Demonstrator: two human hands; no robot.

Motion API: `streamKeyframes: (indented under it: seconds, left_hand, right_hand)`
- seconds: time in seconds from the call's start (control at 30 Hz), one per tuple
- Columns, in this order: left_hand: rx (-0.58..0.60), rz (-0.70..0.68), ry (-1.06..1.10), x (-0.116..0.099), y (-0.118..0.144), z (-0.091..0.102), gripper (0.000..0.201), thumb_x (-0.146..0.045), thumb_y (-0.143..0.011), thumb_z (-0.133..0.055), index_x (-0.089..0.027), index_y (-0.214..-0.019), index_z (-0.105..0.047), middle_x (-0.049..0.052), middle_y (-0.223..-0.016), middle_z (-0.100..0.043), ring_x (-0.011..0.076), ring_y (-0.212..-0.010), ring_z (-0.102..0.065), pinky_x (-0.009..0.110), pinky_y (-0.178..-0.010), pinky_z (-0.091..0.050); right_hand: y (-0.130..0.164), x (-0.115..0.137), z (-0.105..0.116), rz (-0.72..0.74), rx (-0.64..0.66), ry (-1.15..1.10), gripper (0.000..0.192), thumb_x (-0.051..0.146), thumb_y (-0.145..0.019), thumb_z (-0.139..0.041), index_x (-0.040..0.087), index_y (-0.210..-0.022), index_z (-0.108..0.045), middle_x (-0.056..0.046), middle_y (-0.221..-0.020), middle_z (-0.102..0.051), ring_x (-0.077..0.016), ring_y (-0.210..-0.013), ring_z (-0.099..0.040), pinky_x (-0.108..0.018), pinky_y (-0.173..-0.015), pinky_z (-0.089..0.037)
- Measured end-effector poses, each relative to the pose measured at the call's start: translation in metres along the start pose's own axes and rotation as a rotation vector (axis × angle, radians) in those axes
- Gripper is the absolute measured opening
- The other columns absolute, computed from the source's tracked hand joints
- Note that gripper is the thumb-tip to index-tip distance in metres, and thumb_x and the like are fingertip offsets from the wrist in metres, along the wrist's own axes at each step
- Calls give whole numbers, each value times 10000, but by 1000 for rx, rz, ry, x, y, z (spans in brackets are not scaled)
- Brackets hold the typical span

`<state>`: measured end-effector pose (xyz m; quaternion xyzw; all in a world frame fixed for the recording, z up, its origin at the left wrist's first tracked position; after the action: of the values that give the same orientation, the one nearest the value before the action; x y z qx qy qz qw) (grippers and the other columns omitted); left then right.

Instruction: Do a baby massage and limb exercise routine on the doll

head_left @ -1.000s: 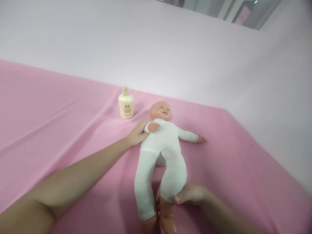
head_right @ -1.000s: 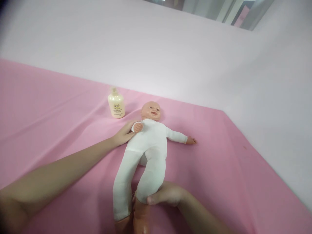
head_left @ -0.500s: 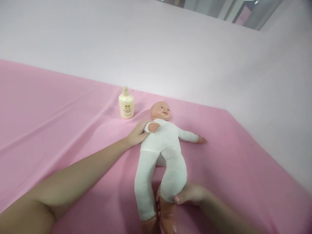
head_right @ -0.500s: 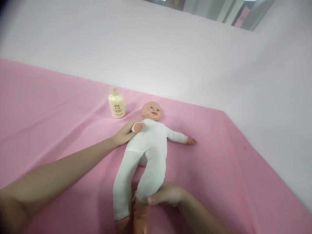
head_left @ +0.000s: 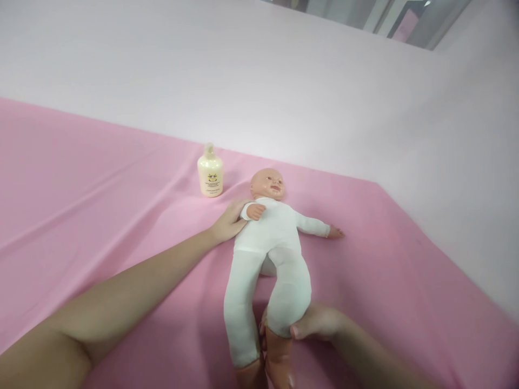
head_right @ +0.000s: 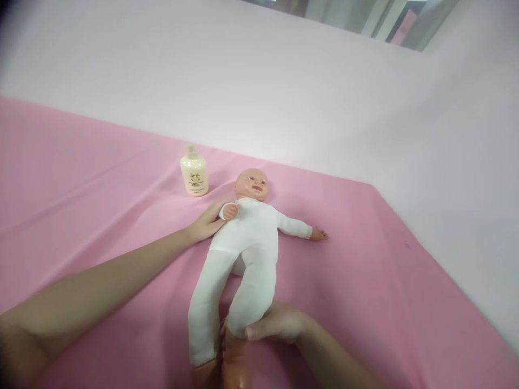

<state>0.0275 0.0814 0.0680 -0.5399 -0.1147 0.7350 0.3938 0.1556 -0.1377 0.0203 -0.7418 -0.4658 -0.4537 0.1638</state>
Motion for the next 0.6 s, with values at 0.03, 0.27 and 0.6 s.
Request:
streamKeyframes:
  seconds: [0.03, 0.27, 0.6]
  left_hand:
    - [0, -1, 1, 0, 0, 0, 398, -453, -1035, -585, -191, -1332, -625, 128, -1249, -711, 288, -1105, -660, 458, -987, -528]
    - [8, 7, -21, 3, 0, 0, 393, -454, -1033, -585, -184, -1315, -627, 131, -1246, -708, 296, -1118, -652, 478, -1004, -519]
    - [-8, 4, -26, 4, 1, 0, 390, -458, -1037, -583, -197, -1326, -607, 126, -1270, -699, 289, -1137, -645, 477, -1022, -513]
  right_hand:
    - [0, -1, 1, -3, -6, 2, 514, 529, -721, -894, 207, -1118, -844, -110, -1129, -804, -292, -1133, -735, -377, -1075, -510]
    - [1, -1, 2, -3, -8, 14, 513, 544, -717, -899, 202, -1095, -838, -109, -1130, -801, -290, -1124, -728, -388, -1069, -506]
    - [2, -1, 2, -15, 0, 14, 522, 538, -722, -894, 215, -1127, -835, -101, -1149, -804, -285, -1141, -732, -375, -1077, -507]
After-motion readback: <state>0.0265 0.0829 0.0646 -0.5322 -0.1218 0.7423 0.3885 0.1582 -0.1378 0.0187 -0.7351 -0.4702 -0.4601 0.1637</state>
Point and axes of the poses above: each hand's wrist, its own y-axis away from the middle knuckle, its own z-axis out of the back of the hand, x = y × z, the point moved 9 cm from there along -y, towards the middle knuckle
